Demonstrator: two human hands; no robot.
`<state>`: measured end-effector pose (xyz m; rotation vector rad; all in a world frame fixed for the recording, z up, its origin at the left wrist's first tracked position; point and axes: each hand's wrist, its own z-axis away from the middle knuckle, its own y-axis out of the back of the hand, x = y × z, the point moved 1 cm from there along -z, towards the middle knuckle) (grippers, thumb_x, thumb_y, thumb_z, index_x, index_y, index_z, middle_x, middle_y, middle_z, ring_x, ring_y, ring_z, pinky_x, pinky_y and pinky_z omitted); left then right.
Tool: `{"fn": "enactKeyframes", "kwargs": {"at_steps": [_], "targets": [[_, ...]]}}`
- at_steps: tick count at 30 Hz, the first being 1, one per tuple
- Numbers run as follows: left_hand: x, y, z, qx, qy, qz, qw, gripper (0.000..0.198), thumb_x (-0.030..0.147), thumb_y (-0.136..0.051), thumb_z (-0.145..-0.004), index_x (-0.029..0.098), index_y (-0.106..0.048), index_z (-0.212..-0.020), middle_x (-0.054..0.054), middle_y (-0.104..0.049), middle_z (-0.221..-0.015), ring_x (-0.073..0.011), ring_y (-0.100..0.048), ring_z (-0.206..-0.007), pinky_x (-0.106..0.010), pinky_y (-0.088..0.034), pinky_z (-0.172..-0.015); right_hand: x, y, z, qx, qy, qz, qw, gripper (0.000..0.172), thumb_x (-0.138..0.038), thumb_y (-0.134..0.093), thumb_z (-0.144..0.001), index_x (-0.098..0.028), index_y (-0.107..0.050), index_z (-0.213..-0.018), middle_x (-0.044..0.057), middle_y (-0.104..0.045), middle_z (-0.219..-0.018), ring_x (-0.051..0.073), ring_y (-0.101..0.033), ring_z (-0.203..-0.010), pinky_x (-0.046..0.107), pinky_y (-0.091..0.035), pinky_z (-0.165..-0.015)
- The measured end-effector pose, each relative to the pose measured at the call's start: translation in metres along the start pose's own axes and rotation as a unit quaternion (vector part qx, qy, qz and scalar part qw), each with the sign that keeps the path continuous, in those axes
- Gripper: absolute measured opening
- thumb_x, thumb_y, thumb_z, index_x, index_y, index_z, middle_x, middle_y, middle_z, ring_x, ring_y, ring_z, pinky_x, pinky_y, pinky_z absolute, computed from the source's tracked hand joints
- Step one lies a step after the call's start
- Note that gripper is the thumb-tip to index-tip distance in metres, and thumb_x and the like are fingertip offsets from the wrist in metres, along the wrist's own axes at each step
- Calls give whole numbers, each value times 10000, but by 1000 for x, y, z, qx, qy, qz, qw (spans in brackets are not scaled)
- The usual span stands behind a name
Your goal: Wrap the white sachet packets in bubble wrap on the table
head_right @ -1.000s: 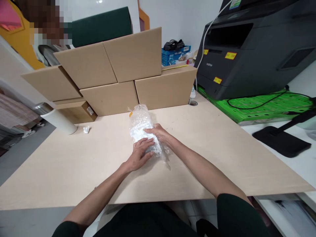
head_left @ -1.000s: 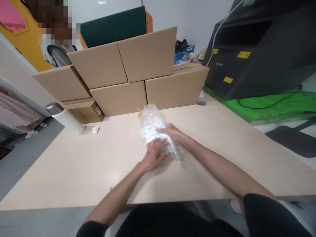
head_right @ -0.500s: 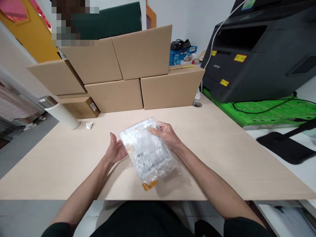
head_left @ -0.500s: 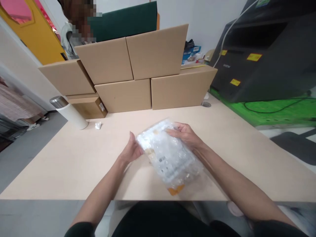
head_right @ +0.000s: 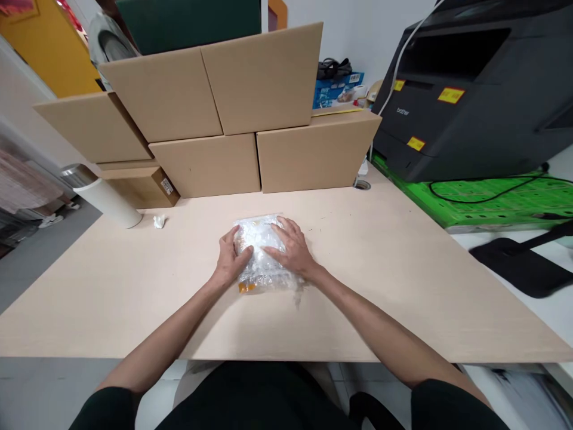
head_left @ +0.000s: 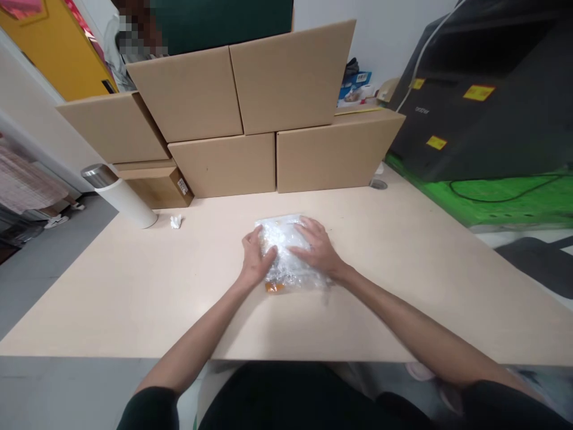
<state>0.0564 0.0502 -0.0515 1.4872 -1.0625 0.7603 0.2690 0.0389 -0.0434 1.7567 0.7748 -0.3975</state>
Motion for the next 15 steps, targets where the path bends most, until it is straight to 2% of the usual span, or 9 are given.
{"fn": "enactKeyframes", "kwargs": {"at_steps": [2,4,6,10,15], "targets": [[-1,8,-2,-39,-37,-134,989,728,508,-650,-817,234,-431,-1455,-174,-164,-1592,-415,-250,-1451,-606,-271,-1134,5,6,6,-103,3,33,994,869,-724,-522,-820,-227,-370,-1518,94,-231,-1636,357,-116,-1509,561,-184,-1193],[0,18,-4,-103,-47,-221,969,803,599,-620,-822,253,-374,-1503,-160,-33,-1644,-448,-100,-1491,-653,-179,-1144,11,13,10,-176,-7,52,983,1024,-770,-541,-775,-226,-216,-1579,95,-114,-1664,365,-39,-1520,574,-148,-1198],[2,27,-8,-169,-60,-273,945,979,695,-638,-764,267,-255,-1556,-155,31,-1658,-455,6,-1500,-669,-120,-1147,16,18,11,-221,-14,62,973,1144,-800,-570,-725,-218,-112,-1597,106,-34,-1668,371,1,-1520,566,-116,-1205],[5,38,-17,-261,-97,-329,902,1252,803,-674,-628,251,-91,-1588,-154,62,-1657,-432,88,-1499,-642,-3,-1170,22,23,9,-263,-18,66,962,1237,-809,-612,-678,-231,-23,-1599,106,-4,-1670,379,30,-1515,558,-81,-1213],[3,41,-24,-314,-91,-361,873,1336,849,-650,-587,216,-33,-1589,-159,60,-1655,-423,86,-1501,-619,60,-1176,23,23,8,-288,-21,76,955,1234,-799,-616,-685,-238,-4,-1598,93,-3,-1672,360,38,-1519,546,-48,-1219]]}}
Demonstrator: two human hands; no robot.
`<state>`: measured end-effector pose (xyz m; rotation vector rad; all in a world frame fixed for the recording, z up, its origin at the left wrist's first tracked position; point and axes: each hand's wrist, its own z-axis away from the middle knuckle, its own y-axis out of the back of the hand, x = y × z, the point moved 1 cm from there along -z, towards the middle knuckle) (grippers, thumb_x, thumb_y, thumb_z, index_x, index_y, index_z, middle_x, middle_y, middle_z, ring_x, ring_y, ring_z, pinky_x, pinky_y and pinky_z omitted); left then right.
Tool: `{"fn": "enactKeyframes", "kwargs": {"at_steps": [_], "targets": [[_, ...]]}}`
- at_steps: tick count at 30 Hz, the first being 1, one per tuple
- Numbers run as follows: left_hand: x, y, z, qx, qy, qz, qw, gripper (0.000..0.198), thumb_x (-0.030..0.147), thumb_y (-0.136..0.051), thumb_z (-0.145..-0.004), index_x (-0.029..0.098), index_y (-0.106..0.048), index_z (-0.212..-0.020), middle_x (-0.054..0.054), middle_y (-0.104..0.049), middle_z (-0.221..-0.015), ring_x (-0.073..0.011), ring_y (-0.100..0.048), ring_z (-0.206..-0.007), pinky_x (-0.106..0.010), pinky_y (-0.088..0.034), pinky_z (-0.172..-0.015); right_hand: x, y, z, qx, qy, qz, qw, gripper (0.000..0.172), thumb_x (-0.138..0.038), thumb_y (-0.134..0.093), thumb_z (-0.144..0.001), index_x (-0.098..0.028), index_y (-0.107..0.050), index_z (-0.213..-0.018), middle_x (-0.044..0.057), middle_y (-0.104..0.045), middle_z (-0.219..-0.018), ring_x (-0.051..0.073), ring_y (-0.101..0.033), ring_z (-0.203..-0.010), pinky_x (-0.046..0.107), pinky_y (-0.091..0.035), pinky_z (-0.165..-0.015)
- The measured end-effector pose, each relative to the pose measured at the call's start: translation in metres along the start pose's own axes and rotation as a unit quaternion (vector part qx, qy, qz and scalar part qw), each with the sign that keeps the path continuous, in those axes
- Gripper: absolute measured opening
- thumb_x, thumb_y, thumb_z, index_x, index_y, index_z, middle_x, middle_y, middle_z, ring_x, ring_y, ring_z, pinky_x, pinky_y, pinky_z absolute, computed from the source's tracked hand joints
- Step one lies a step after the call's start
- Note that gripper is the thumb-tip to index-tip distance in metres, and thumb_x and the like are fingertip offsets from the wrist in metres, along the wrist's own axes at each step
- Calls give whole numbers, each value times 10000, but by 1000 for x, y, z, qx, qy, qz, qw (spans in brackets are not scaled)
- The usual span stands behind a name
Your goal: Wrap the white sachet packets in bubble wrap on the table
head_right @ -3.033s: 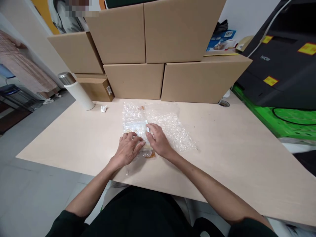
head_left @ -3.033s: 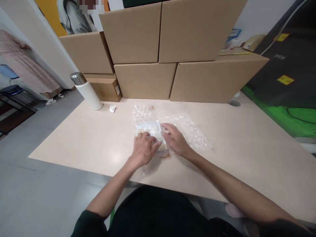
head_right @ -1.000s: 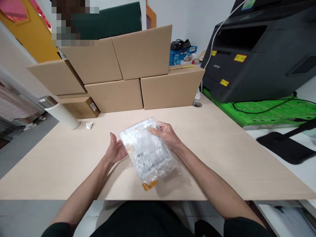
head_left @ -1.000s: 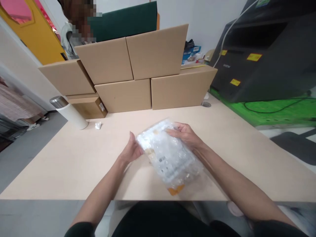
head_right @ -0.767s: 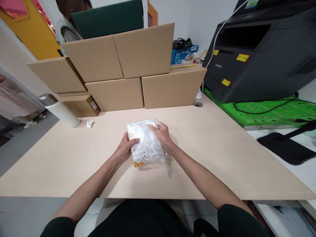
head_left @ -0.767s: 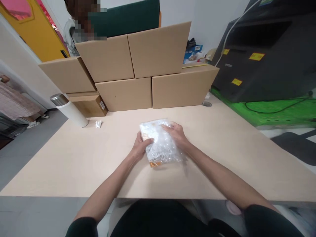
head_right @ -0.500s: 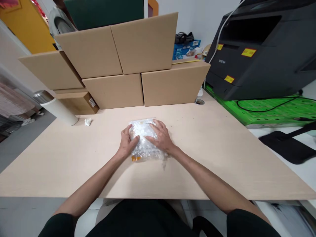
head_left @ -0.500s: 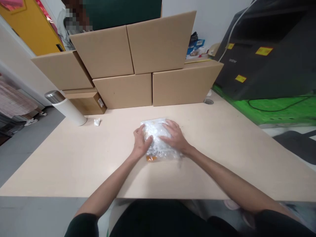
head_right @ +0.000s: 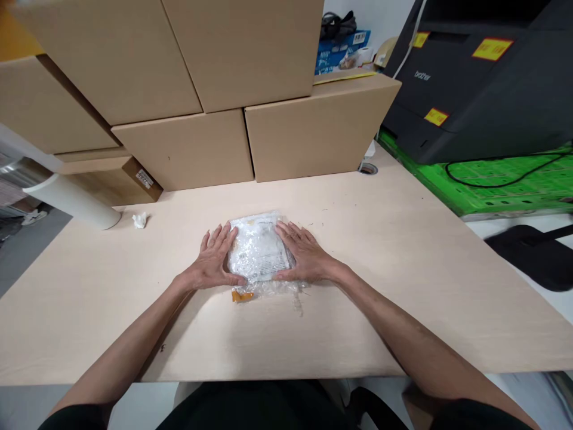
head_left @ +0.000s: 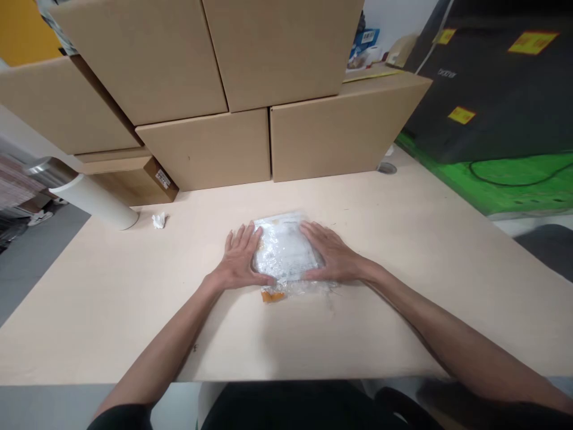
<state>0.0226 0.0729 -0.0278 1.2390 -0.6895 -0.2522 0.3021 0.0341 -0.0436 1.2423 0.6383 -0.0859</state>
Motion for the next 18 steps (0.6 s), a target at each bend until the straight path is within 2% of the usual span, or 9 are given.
{"fn": "enactKeyframes", "kwargs": {"at_steps": [6,13,16,18], "targets": [[-2,-4,-1,-4,-9,-14,1000,1316,833,-645,-611,204,-29,-1589,-155,45,-1657,-409,77,-1507,-598,81,-1184,-3,-3,3,16,-2,-2,1000,1162,-774,-593,-729,-293,18,-1593,60,-27,-1674,354,9,-1521,558,-54,-1218],[6,-5,0,-7,24,-6,1000,1287,759,-681,-635,196,-26,-1589,-148,57,-1657,-378,88,-1513,-569,64,-1197,-3,-7,0,18,-18,11,1000,1145,-740,-607,-738,-279,-3,-1595,72,-25,-1672,343,1,-1523,554,-44,-1216],[8,-7,2,16,52,5,999,1315,737,-703,-621,172,-11,-1586,-167,66,-1652,-379,96,-1511,-577,60,-1194,-1,-10,-1,47,-16,-6,999,1156,-762,-613,-715,-278,-41,-1596,84,-29,-1672,340,4,-1524,559,-32,-1213],[7,-9,4,32,72,22,997,1358,773,-688,-607,141,19,-1580,-191,76,-1646,-378,113,-1507,-579,67,-1191,0,-11,2,79,-20,-52,995,1223,-773,-656,-665,-263,-50,-1596,113,-36,-1668,359,-7,-1521,587,-40,-1204]]}}
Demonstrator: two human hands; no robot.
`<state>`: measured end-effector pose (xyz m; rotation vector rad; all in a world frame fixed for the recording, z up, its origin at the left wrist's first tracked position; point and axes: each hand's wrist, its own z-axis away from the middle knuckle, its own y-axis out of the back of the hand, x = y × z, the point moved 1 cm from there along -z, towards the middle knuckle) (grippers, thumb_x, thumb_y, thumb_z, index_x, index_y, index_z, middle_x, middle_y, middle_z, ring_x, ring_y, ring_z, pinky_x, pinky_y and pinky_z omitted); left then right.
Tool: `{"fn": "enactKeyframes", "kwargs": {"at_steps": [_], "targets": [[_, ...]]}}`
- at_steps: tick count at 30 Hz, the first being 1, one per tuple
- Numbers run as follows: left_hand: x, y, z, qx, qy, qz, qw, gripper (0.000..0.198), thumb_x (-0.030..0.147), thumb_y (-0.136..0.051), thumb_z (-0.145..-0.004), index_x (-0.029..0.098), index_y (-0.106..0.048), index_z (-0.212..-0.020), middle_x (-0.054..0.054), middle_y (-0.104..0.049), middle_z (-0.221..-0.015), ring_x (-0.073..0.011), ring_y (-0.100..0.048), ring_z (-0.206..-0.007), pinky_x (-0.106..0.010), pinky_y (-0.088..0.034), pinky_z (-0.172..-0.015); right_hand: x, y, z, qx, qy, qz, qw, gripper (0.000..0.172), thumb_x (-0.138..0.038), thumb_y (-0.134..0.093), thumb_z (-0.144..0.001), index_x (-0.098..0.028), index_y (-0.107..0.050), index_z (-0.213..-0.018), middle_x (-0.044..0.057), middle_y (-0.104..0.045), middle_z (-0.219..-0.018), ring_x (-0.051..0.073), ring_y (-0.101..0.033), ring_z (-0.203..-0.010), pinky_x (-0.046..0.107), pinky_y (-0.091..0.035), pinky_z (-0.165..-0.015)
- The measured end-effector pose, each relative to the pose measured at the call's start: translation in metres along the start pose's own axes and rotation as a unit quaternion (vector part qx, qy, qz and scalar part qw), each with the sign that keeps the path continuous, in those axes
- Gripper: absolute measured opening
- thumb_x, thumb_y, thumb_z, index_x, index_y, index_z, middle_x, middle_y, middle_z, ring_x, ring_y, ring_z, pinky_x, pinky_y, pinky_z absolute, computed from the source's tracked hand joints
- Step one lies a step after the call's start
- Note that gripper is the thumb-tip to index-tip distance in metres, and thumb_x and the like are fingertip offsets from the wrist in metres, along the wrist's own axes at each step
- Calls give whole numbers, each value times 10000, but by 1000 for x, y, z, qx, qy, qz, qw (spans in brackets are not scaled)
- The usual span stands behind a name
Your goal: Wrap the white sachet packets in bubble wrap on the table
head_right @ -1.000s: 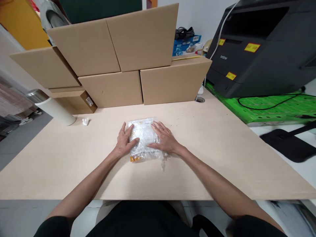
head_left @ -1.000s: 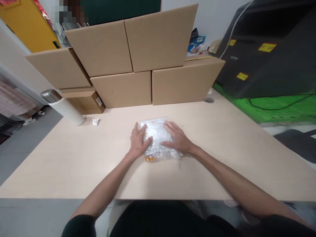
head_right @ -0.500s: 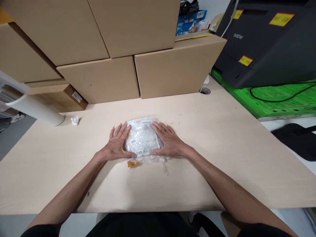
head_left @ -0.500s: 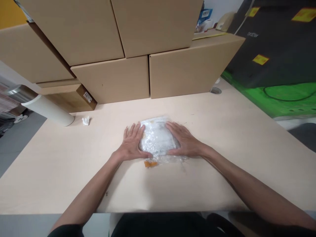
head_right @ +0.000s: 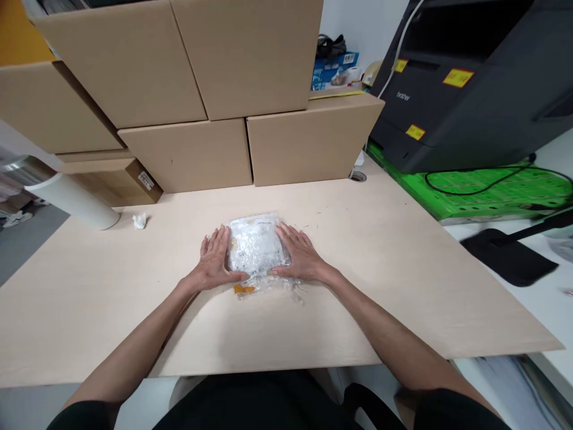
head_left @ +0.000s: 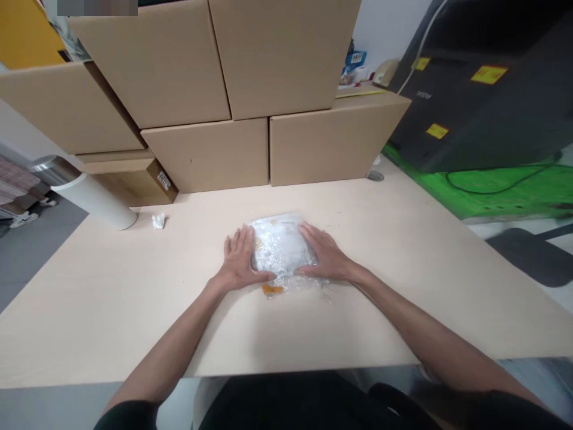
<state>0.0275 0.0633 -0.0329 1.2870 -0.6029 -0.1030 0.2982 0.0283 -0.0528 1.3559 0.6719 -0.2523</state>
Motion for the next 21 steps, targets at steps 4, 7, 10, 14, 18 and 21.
{"fn": "enactKeyframes", "kwargs": {"at_steps": [4,7,10,14,18,21], "targets": [[-8,-2,4,40,53,70,995,1104,801,-514,-757,113,-176,-1551,-228,-33,-1642,-401,73,-1508,-625,10,-1175,-1,3,7,55,-29,-230,971,1124,-728,-602,-769,-290,31,-1589,143,-131,-1655,318,-177,-1509,566,-267,-1163],[-10,-1,6,74,39,139,987,818,738,-555,-789,174,-482,-1377,-203,-266,-1597,-437,-64,-1502,-658,-103,-1149,-5,5,6,97,-54,-368,923,1028,-700,-592,-796,-261,-104,-1586,172,-298,-1602,291,-318,-1464,495,-371,-1120],[-5,0,9,124,19,246,961,651,623,-697,-748,189,-579,-1219,-172,-512,-1382,-381,-418,-1332,-563,-347,-1064,-8,6,1,138,-77,-379,912,955,-695,-682,-709,-216,-401,-1486,183,-445,-1513,328,-402,-1409,509,-374,-1114],[1,-2,9,150,1,411,899,616,486,-775,-719,197,-534,-1207,-33,-573,-970,-152,-554,-794,-309,-480,-745,-19,8,-2,231,-58,-265,934,665,-669,-700,-701,-238,-644,-1204,134,-510,-1442,342,-393,-1385,539,-353,-1120],[1,-1,9,195,-22,442,875,578,407,-808,-693,230,-533,-1170,55,-447,-800,-87,-417,-628,-228,-392,-616,-47,20,-1,283,-43,-271,919,530,-629,-750,-666,-244,-635,-1012,112,-631,-1193,331,-530,-1194,528,-463,-996],[-1,8,13,190,-21,438,878,556,436,-832,-671,219,-568,-1109,54,-477,-755,-105,-459,-640,-239,-412,-634,-68,26,-2,181,-31,-444,877,495,-546,-785,-685,-226,-615,-1021,74,-689,-1007,260,-648,-952,441,-540,-835]]}}
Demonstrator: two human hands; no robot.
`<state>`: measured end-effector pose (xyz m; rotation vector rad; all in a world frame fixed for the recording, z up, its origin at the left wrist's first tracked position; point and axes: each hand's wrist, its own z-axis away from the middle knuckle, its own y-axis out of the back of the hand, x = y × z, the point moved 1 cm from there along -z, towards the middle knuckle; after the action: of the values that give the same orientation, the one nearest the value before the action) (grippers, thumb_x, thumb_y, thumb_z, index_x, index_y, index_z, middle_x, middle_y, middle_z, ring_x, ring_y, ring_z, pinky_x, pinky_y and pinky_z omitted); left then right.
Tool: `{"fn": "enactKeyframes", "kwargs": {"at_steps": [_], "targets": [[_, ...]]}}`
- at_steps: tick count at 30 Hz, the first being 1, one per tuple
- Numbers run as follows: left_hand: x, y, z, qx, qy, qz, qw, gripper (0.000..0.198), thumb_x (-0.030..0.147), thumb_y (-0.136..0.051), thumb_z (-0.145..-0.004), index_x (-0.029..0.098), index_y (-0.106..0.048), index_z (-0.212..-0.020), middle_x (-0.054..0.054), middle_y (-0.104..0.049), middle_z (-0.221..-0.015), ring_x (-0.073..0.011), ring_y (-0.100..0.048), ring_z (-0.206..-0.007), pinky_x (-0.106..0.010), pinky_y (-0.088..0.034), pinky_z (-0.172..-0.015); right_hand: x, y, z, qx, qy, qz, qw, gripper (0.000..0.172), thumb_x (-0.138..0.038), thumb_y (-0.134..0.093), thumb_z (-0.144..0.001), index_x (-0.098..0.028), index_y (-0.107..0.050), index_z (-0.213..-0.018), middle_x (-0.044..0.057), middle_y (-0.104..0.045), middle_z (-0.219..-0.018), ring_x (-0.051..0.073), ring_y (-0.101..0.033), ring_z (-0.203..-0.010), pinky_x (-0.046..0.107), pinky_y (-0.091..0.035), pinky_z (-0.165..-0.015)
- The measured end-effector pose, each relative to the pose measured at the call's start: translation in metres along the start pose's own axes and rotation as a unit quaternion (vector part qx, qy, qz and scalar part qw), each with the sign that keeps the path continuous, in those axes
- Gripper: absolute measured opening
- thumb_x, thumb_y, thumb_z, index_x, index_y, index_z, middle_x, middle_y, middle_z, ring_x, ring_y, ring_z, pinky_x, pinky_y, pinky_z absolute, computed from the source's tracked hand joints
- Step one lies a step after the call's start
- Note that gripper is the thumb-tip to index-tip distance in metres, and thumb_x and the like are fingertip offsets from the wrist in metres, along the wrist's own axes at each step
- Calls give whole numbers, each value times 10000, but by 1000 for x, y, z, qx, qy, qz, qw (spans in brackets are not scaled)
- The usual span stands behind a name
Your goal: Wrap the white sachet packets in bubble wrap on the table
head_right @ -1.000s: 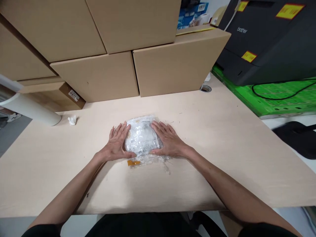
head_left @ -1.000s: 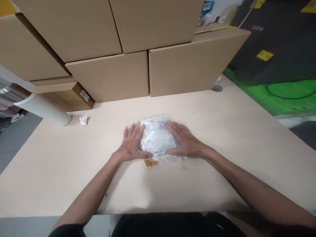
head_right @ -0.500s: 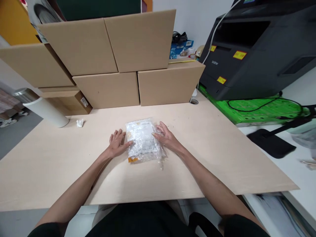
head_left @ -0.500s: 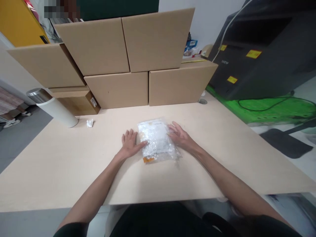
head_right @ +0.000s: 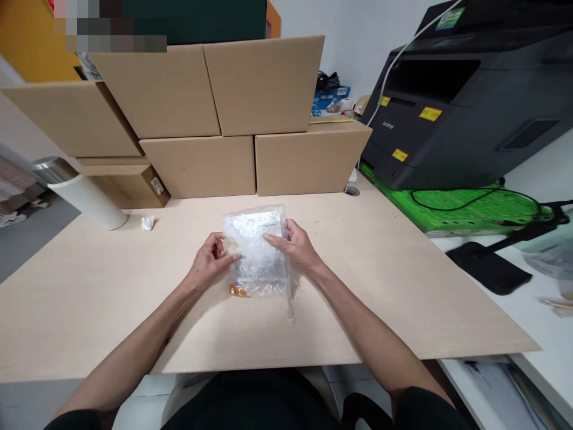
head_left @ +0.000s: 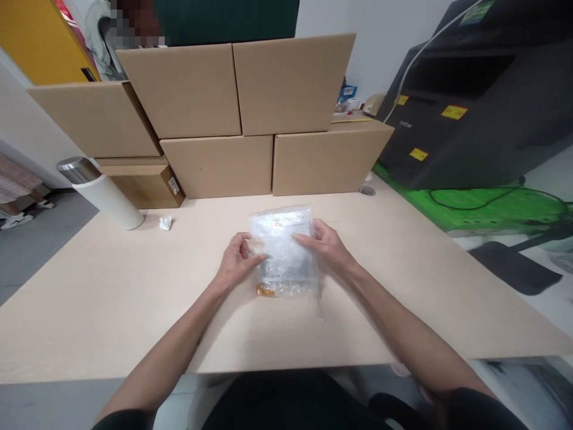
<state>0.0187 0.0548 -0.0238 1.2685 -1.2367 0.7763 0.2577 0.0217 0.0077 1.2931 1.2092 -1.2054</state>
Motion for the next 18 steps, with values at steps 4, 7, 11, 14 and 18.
{"fn": "enactKeyframes", "kwargs": {"at_steps": [4,7,11,14,18], "targets": [[11,13,0,-139,56,81,985,523,631,-595,-856,192,-641,-1137,-78,-680,-994,-231,-635,-926,-376,-502,-861,-4,-9,3,-88,-64,-93,990,374,-451,-826,-682,-194,-679,-911,50,-713,-885,198,-669,-809,358,-547,-750],[14,18,-2,-154,103,149,971,596,688,-440,-909,218,-648,-1212,-106,-693,-1159,-288,-632,-1095,-428,-493,-959,3,-8,7,-109,-68,-89,988,329,-423,-831,-683,-205,-704,-894,41,-733,-906,187,-675,-812,345,-550,-753],[18,15,-4,-85,63,223,969,599,532,-629,-876,320,-478,-1415,-47,-634,-1323,-284,-596,-1212,-421,-496,-1004,13,-3,9,-154,-70,-81,982,387,-455,-815,-698,-236,-719,-1003,42,-747,-998,224,-691,-937,387,-548,-850],[21,10,-3,-32,30,255,966,675,496,-685,-837,339,-426,-1441,-30,-585,-1394,-275,-574,-1252,-412,-487,-1034,18,-2,8,-152,-60,-90,982,547,-687,-604,-802,-254,-692,-1124,57,-736,-1080,250,-687,-1003,417,-544,-883],[13,3,-5,10,33,266,963,705,531,-684,-820,326,-407,-1435,-48,-564,-1415,-266,-573,-1255,-399,-497,-1030,22,-8,9,-134,-98,-113,980,620,-717,-368,-906,-252,-657,-1197,64,-736,-1039,246,-695,-973,411,-565,-818]]}}
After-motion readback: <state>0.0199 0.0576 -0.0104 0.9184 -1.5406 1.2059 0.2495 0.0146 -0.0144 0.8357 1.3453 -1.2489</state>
